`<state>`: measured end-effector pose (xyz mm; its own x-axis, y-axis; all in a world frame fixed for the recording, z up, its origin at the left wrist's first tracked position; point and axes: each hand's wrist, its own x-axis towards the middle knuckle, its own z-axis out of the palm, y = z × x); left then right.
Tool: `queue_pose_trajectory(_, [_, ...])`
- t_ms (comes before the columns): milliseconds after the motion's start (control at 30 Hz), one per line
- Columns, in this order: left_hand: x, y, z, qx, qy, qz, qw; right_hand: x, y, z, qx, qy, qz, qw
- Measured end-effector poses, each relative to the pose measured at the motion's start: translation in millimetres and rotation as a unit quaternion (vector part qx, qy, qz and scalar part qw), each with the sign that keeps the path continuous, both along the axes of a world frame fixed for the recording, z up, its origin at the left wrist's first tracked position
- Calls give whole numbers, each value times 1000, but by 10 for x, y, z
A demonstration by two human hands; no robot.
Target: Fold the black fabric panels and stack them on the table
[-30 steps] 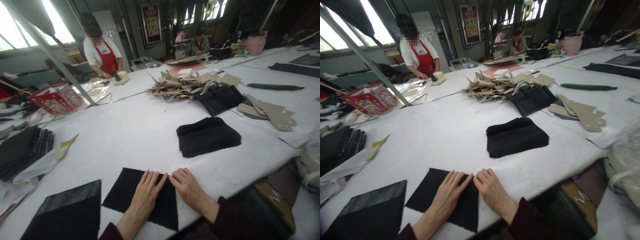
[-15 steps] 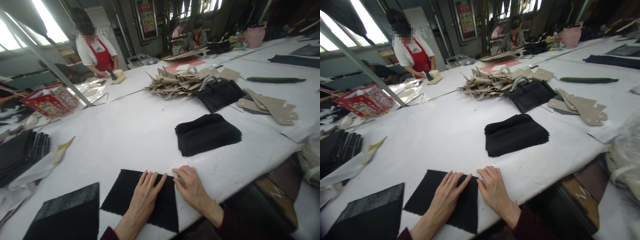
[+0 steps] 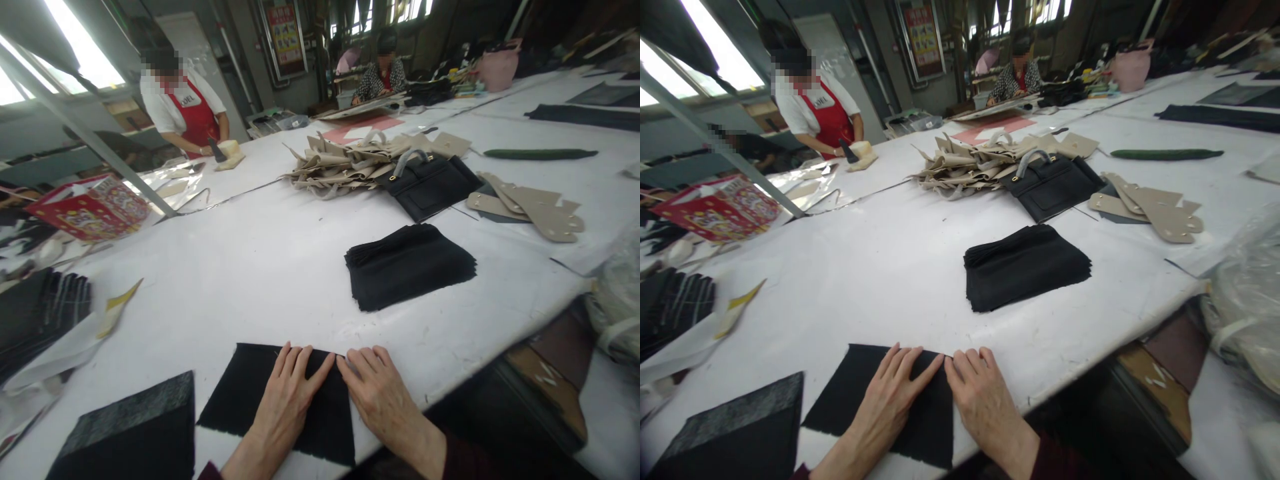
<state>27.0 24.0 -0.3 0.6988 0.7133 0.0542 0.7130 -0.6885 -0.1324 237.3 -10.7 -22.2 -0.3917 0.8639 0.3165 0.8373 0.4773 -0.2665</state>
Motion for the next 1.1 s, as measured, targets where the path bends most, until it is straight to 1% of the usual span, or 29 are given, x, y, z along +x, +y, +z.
queue_pose_trajectory(267, [-14, -48, 40, -23, 24, 18, 999, 44, -62, 53, -16, 51, -13, 998])
queue_pose_trajectory(433, [-10, -54, 37, -33, 26, 25, 999, 46, -6, 104, -42, 113, -49, 991])
queue_pose_trajectory(500, [-8, -58, 33, -35, 24, 27, 999, 29, 20, 116, -47, 104, -52, 992])
queue_pose_trajectory(600, [-5, -65, 23, -40, 14, 29, 999, 11, 28, 116, -45, 61, -38, 996])
queue_pose_trajectory(700, [-3, -55, 21, -46, -17, 37, 998, 35, 10, 97, -37, 67, -35, 996])
queue_pose_trajectory(833, [-13, 0, 66, -80, -102, 56, 990, 77, -4, 95, -31, 145, -51, 988])
queue_pose_trajectory(900, [-17, 30, 102, -96, -147, 70, 982, 59, -13, 113, -22, 165, -47, 985])
queue_pose_trajectory(1000, [10, 54, 155, -98, -194, 91, 972, -12, -42, 133, -19, 158, -25, 987])
queue_pose_trajectory(1100, [99, 65, 200, -92, -213, 113, 966, -75, -82, 115, -27, 150, -11, 988])
